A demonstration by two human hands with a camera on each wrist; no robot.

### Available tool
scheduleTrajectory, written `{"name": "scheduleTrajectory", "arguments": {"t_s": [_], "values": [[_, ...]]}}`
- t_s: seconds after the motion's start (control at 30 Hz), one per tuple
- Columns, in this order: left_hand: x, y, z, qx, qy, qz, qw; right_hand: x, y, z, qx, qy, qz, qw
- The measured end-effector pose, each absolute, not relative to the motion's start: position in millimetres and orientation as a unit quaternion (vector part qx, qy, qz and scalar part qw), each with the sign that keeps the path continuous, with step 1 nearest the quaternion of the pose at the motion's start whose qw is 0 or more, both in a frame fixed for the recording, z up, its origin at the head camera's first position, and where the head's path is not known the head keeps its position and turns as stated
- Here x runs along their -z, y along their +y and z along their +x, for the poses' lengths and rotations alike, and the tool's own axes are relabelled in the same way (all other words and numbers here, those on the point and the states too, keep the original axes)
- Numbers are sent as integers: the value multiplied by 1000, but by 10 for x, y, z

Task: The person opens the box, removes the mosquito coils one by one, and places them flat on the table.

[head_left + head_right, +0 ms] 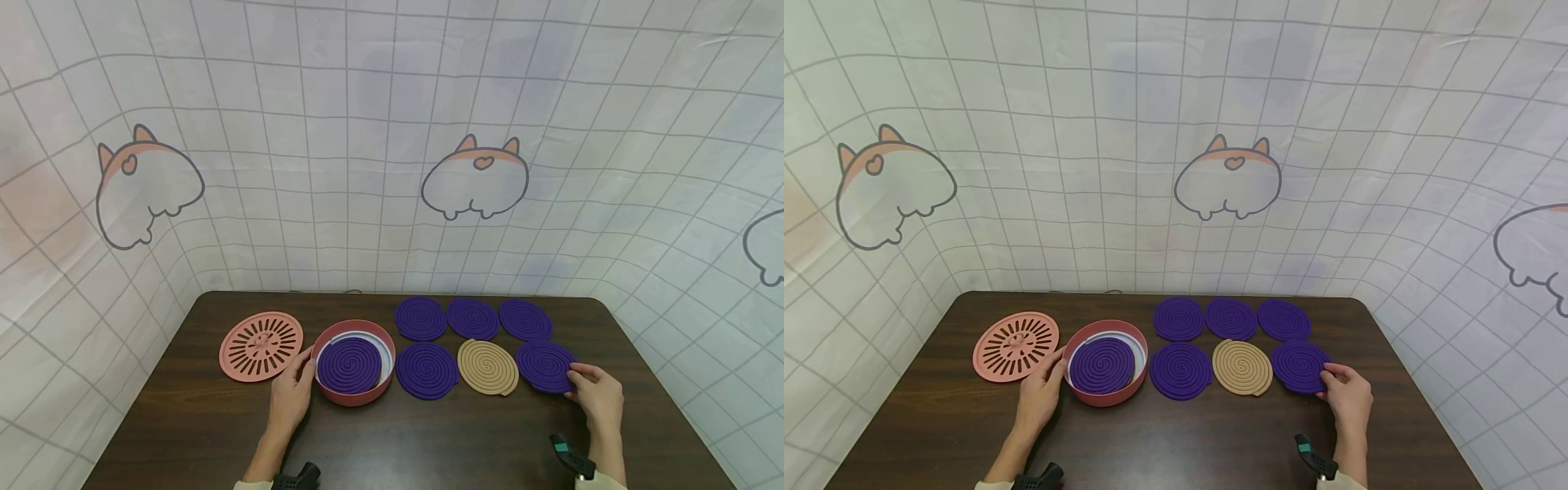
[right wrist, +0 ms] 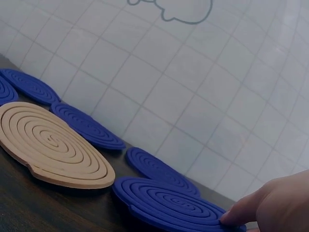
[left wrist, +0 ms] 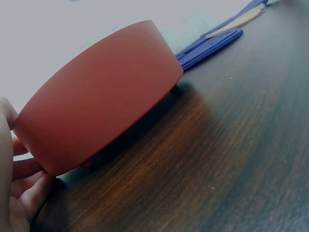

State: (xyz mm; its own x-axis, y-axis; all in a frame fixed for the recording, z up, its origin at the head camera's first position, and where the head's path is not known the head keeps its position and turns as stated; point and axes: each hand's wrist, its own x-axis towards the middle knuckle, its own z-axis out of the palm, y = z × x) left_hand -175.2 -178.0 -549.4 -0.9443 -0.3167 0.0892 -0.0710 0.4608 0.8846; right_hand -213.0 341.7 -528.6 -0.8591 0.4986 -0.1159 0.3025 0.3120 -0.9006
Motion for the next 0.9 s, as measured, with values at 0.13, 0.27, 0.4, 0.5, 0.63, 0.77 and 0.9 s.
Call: {"name": "scheduleTrajectory", "arguments": {"t_s": [0.13,0.27,0.4,0.5,0.63,0.77,0.9], "values": [[5495,-1781,-1752,506,-847,114,121,5262,3402,-2120,-512,-818,-242,99],[5495,-1781,-1752,508,-845,113,123,5260,3399,-2099,-468,-847,-230,106],[5499,-1781,-1752,510,-844,113,124,5262,3413,-2092,-428,-871,-214,107],[5499,-1781,-1750,510,-844,114,123,5264,3425,-2089,-415,-880,-204,105],[5496,-1781,-1747,512,-843,113,123,5275,3436,-2083,-405,-887,-196,105],[5496,-1785,-1750,513,-843,111,121,5282,3437,-2084,-391,-893,-194,108],[5495,-1786,-1756,511,-844,112,118,5282,3435,-2085,-383,-897,-194,105]]}}
